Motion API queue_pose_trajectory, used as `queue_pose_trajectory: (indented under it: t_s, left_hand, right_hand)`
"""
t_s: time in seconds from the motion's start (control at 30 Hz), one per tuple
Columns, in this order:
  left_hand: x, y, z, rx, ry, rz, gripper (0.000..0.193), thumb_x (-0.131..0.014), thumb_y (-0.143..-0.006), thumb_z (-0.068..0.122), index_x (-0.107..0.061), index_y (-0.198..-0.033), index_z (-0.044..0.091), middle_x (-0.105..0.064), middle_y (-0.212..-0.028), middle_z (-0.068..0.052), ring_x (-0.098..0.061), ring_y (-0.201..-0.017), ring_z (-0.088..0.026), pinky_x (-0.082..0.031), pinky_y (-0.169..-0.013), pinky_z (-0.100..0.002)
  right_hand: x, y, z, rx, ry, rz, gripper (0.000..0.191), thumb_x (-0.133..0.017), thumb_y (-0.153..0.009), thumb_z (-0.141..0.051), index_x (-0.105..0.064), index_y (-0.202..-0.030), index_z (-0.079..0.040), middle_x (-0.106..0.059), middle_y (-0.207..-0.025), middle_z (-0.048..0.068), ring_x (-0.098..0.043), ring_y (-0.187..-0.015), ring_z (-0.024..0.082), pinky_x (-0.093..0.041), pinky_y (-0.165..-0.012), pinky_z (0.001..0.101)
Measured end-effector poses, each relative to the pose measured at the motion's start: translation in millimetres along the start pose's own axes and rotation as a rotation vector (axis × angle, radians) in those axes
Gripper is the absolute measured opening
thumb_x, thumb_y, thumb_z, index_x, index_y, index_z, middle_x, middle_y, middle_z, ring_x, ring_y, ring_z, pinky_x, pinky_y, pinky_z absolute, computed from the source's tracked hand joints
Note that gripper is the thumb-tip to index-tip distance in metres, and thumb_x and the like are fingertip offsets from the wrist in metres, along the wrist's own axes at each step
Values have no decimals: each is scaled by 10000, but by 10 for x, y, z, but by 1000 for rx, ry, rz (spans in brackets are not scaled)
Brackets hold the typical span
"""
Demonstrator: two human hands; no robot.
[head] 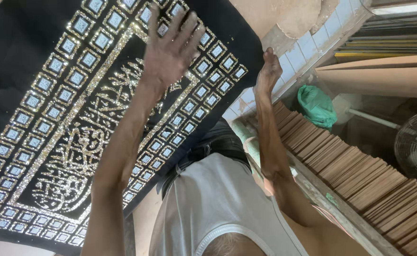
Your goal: The person carries a large black decorative fabric panel with gold glitter calligraphy and small white patches, lays it on a cardboard sheet, and smooths it with their hands. They reposition the panel, press it flat, and adjust the small white patches along its border.
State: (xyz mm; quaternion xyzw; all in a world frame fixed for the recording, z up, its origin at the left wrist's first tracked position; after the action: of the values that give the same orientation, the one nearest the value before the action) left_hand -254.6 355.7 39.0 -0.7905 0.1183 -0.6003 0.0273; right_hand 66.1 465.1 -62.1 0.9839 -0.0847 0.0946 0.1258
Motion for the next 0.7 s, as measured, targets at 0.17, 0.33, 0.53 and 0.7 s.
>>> queue_pose_trajectory:
  t_s: [0.17,0.33,0.53,0.7]
  left_hand:
    - [-168,223,558,-75,581,-381,940,-290,-861,948,-269,-1632,411,-59,-1748,76,-2,-1613,-248,159,-1219,-659]
    - [12,143,489,-34,715,-324,1181,-342,-593,1033,-271,-1610,436,-36,-1768,24,38,-1629,-279,173,-1195,-721]
    - [164,73,470,24,877,-351,1269,-407,-487,1065,-317,-1585,435,-50,-1758,-34,25,-1614,-330,156,-1153,-787]
    - [194,98,450,18,873,-337,1277,-464,-425,1022,-342,-1570,470,-50,-1764,-32,19,-1622,-321,148,-1172,-790]
  right_hand:
    - [-14,7,-78,137,18,-24,530,-687,-1135,-366,-614,-892,99,-508,-854,94,-469,-877,171,-516,-1084,345]
    - [-136,452,344,-391,-508,-60,599,-504,-1017,-431,-422,-1488,-70,-467,-1548,116,-485,-1383,252,-380,-1159,398]
    - [-14,749,288,-194,-158,60,605,-477,-1063,-358,-459,-1465,93,-496,-1539,247,-493,-1424,334,-354,-1212,415]
    - [91,654,192,9,144,119,609,-510,-1041,-323,-521,-1400,168,-554,-1466,302,-544,-1371,365,-400,-1177,415]
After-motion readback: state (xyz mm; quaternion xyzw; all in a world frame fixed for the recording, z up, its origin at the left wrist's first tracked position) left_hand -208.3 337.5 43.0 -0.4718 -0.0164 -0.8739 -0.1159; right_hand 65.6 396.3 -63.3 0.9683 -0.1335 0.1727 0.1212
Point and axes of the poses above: each hand's wrist, its own y-axis away from the middle knuckle, its own x-axis out of the back of the hand, z = x × y, the point moved 10 cm from there along -y, towards the middle knuckle
